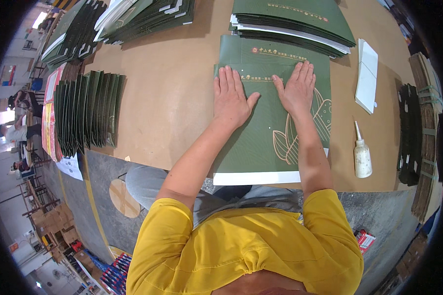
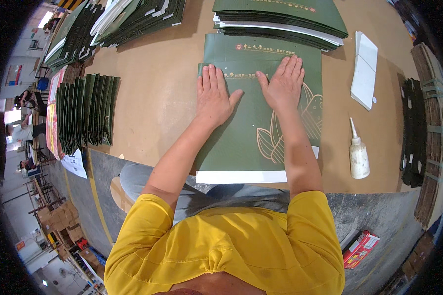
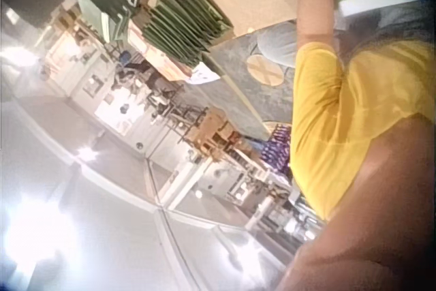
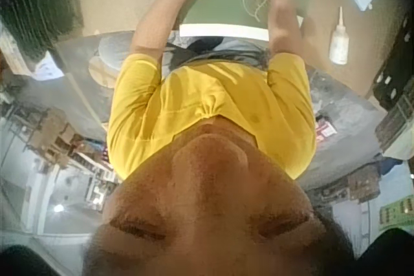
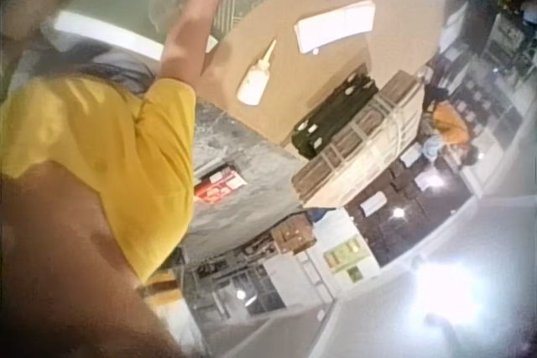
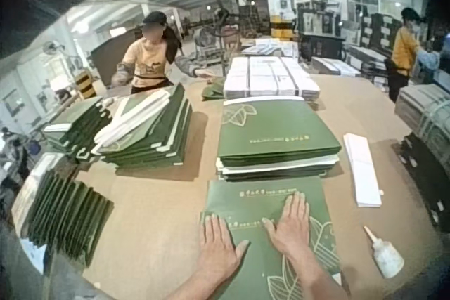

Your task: Manually folding and gluing the bottoms of paper shopping bags in an industrial setting.

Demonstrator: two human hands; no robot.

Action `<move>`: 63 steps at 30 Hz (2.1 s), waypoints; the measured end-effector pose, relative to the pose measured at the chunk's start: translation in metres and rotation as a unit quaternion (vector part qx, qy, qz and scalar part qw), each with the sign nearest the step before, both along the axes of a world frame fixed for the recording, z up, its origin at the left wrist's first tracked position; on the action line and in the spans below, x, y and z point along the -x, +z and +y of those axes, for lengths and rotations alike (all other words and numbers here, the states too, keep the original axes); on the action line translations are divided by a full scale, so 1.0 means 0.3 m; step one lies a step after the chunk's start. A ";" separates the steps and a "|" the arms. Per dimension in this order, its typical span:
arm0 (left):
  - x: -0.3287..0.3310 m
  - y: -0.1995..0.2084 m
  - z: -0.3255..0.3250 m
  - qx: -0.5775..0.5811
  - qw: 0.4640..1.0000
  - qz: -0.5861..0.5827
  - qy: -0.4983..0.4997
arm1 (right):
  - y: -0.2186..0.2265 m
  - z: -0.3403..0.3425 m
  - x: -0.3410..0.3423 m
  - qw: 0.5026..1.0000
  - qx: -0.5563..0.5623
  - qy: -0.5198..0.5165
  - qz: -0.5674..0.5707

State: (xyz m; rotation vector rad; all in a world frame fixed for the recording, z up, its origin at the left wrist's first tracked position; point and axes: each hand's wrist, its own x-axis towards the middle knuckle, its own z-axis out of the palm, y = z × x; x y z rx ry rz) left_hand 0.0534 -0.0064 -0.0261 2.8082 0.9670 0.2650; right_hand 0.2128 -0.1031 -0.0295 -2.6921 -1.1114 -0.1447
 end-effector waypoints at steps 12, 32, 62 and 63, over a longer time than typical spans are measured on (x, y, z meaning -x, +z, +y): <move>0.003 0.070 0.037 0.094 0.993 -0.032 -0.064 | -0.062 -0.088 -0.066 0.996 0.042 0.008 -0.078; 0.021 0.025 0.060 0.076 0.991 -0.105 -0.033 | -0.019 -0.507 0.284 0.987 0.022 0.151 -0.057; 0.637 0.069 -0.091 0.056 0.949 -0.125 -0.284 | 0.178 -0.721 0.127 0.894 -0.017 0.446 0.026; 0.629 0.065 -0.089 0.049 0.947 -0.147 -0.282 | 0.167 -0.720 0.124 0.907 -0.025 0.413 0.071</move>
